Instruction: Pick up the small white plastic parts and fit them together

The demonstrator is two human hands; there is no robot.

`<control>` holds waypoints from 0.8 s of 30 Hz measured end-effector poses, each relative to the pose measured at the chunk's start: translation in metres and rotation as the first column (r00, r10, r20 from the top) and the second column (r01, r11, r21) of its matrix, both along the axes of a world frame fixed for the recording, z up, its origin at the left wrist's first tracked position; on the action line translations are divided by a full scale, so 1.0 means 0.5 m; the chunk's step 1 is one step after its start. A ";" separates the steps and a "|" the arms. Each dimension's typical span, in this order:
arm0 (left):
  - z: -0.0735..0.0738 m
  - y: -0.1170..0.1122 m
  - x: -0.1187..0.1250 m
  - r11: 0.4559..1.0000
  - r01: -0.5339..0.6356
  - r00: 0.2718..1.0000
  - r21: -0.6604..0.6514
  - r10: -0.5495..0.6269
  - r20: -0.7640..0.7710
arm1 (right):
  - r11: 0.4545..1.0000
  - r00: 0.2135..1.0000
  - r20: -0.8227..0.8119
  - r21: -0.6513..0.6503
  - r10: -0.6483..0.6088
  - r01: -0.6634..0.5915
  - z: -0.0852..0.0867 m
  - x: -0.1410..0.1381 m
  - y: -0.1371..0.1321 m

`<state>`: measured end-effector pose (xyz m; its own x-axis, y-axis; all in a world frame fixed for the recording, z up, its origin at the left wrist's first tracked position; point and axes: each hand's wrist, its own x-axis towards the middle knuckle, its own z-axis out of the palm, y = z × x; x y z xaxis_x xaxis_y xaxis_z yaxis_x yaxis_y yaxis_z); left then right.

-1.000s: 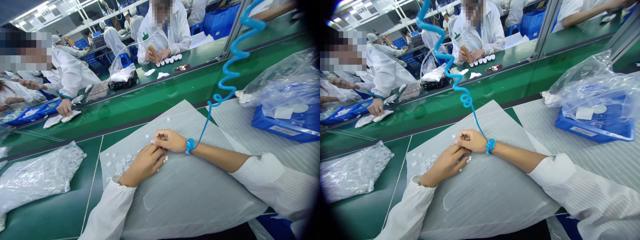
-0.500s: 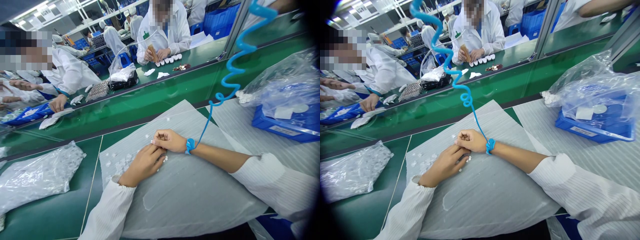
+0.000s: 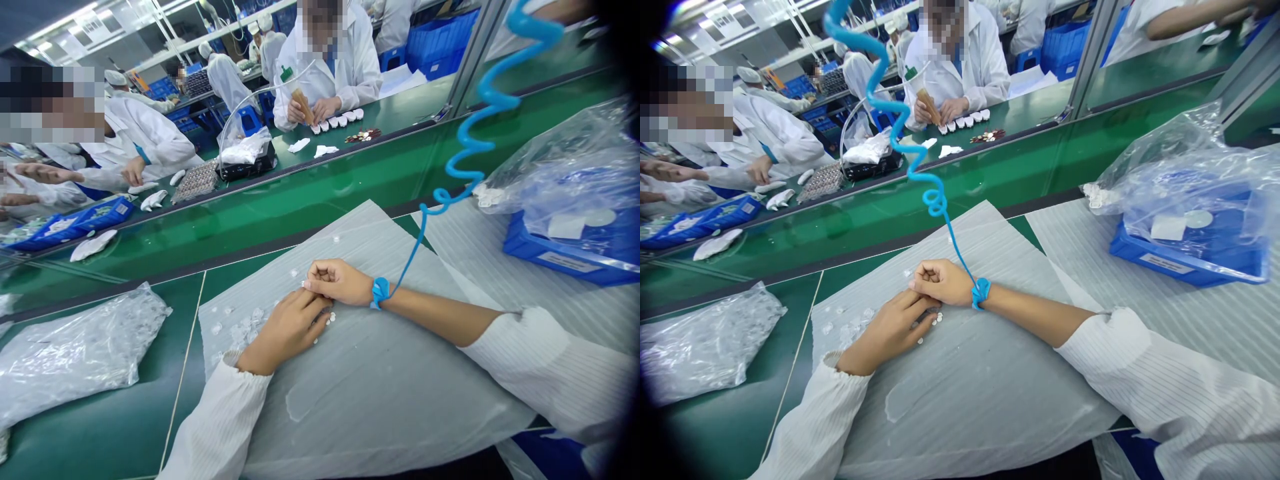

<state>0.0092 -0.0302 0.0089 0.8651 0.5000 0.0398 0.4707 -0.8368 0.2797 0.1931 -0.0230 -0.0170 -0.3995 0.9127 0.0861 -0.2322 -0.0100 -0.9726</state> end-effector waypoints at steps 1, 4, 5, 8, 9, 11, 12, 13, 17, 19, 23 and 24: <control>0.000 0.000 0.000 1.000 0.000 1.000 -0.002 0.000 0.000 | 1.000 1.000 0.001 0.000 -0.001 0.001 0.000 0.000 0.000; 0.001 -0.001 0.001 1.000 0.001 1.000 -0.006 -0.001 -0.005 | 1.000 1.000 0.002 0.003 -0.006 0.006 -0.002 0.000 0.001; 0.002 0.000 0.001 1.000 0.000 1.000 -0.005 0.000 -0.007 | 1.000 1.000 0.002 0.004 -0.007 0.007 -0.002 0.000 0.002; 0.002 0.000 0.003 1.000 -0.002 1.000 -0.002 0.002 -0.008 | 1.000 1.000 0.000 0.008 -0.005 0.005 -0.003 0.001 0.001; 0.003 0.000 0.003 1.000 -0.003 1.000 -0.001 0.003 -0.007 | 1.000 1.000 0.001 0.008 -0.005 0.005 -0.003 0.001 0.001; 0.003 0.000 0.003 1.000 -0.001 1.000 -0.001 0.001 -0.008 | 1.000 1.000 0.005 0.003 -0.004 0.004 -0.002 0.001 0.000; 0.004 -0.001 0.003 1.000 0.000 1.000 -0.001 0.000 -0.009 | 1.000 1.000 0.007 -0.001 -0.004 0.004 -0.001 0.001 -0.001; 0.004 -0.001 0.003 1.000 0.000 1.000 0.000 0.000 -0.011 | 1.000 1.000 0.008 -0.005 -0.002 0.002 -0.001 0.001 -0.001; 0.005 -0.002 0.002 1.000 0.004 1.000 0.002 -0.004 -0.015 | 1.000 1.000 0.006 -0.004 0.000 0.000 -0.002 0.000 0.000; 0.005 -0.001 0.003 1.000 0.006 1.000 0.001 -0.006 -0.016 | 1.000 1.000 0.002 -0.003 0.000 0.000 -0.004 0.000 0.001; 0.006 0.000 0.003 1.000 0.010 1.000 0.005 -0.010 -0.009 | 1.000 1.000 0.001 0.000 0.002 -0.002 -0.007 -0.001 0.002; 0.005 0.000 0.003 1.000 0.012 1.000 0.006 -0.012 -0.007 | 1.000 1.000 0.002 0.000 0.002 -0.002 -0.007 -0.001 0.002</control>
